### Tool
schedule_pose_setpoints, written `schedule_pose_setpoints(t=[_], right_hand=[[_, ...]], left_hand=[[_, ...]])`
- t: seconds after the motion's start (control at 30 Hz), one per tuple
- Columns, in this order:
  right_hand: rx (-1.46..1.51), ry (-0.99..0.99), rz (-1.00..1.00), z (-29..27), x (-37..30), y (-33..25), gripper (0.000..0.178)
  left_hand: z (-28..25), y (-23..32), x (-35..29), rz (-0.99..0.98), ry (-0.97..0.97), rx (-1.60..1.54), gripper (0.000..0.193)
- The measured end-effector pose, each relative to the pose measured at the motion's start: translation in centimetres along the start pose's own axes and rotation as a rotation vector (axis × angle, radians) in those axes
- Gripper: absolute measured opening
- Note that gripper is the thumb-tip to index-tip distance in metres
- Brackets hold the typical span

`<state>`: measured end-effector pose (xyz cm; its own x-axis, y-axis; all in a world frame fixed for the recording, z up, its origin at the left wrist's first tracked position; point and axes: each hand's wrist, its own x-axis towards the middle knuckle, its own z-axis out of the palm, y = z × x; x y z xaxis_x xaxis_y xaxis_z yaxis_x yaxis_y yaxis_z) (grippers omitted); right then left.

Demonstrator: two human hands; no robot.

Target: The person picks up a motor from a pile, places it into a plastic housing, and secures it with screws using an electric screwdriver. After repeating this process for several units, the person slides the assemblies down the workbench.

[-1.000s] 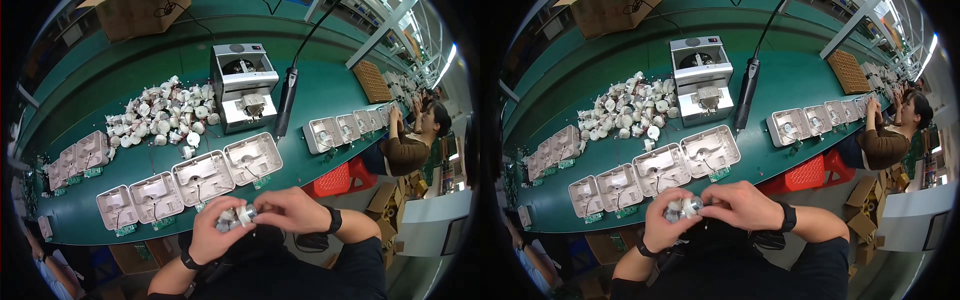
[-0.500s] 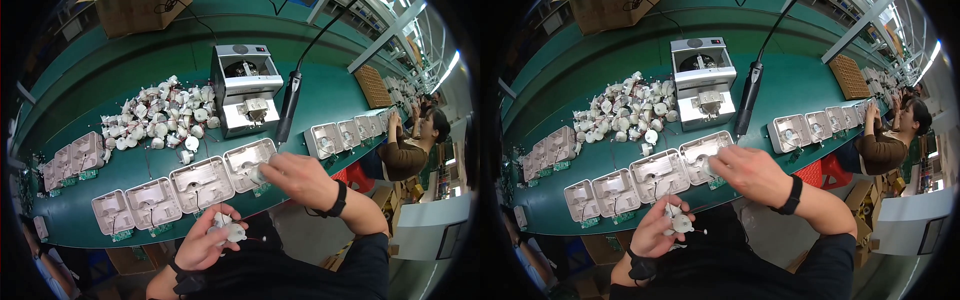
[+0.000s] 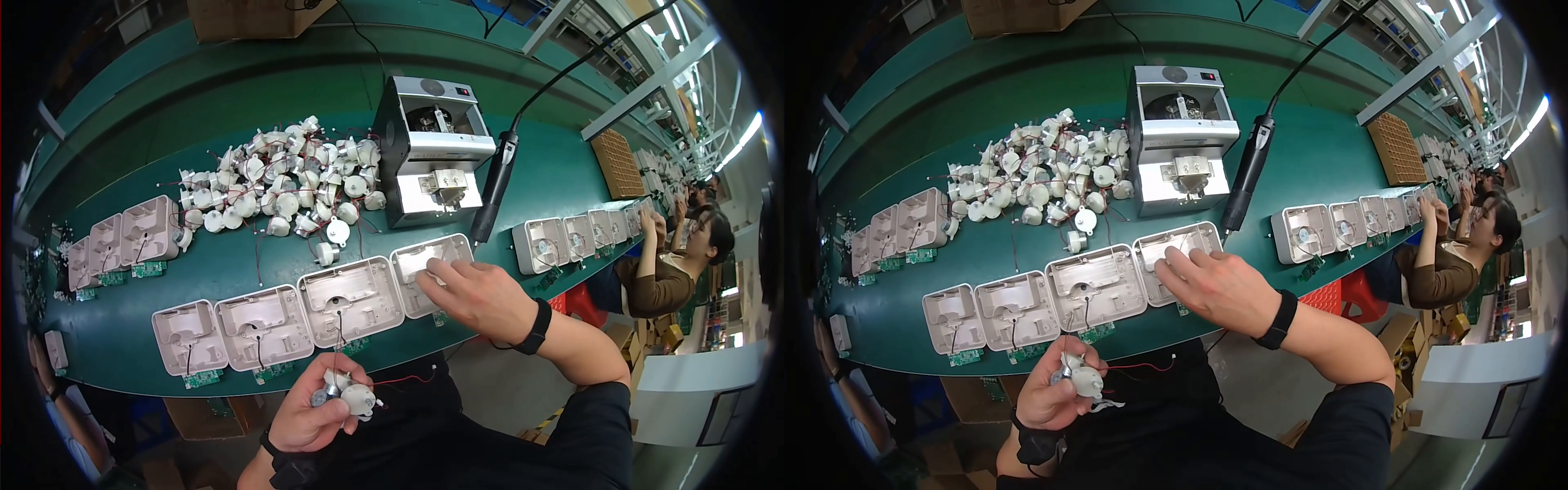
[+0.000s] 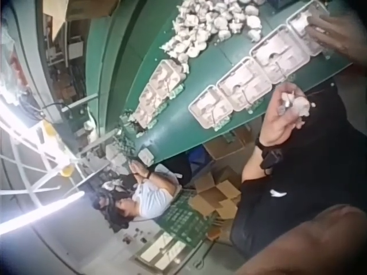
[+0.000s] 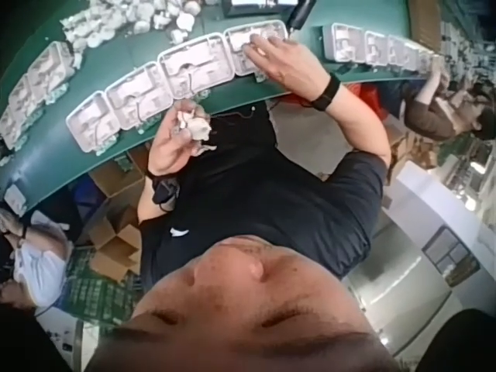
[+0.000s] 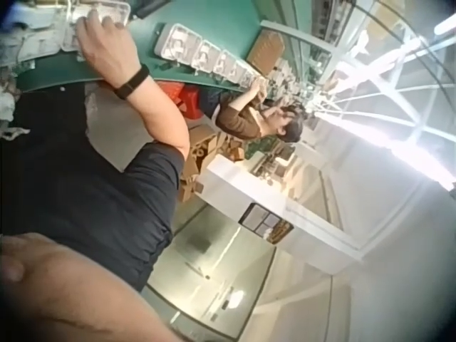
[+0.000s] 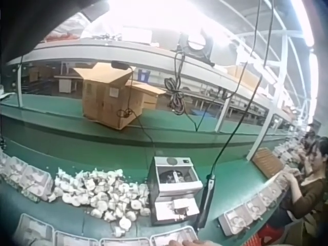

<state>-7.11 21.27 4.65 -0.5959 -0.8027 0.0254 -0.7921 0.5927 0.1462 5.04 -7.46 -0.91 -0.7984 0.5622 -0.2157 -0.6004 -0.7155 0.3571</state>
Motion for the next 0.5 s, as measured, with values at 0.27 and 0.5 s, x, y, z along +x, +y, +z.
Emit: schedule_pose_setpoints(t=[0.27, 0.5], right_hand=[[0.059, 0.039, -0.004, 2.2, -1.0, 0.0, 0.035], [0.361, 0.226, 0.138, -1.2, -1.7, -2.2, 0.032]], left_hand=[[0.4, -0.5, 0.6, 0.089, 0.006, 0.033, 0.046], [1.3, -1.4, 0.8, 0.148, 0.181, 0.113, 0.049]])
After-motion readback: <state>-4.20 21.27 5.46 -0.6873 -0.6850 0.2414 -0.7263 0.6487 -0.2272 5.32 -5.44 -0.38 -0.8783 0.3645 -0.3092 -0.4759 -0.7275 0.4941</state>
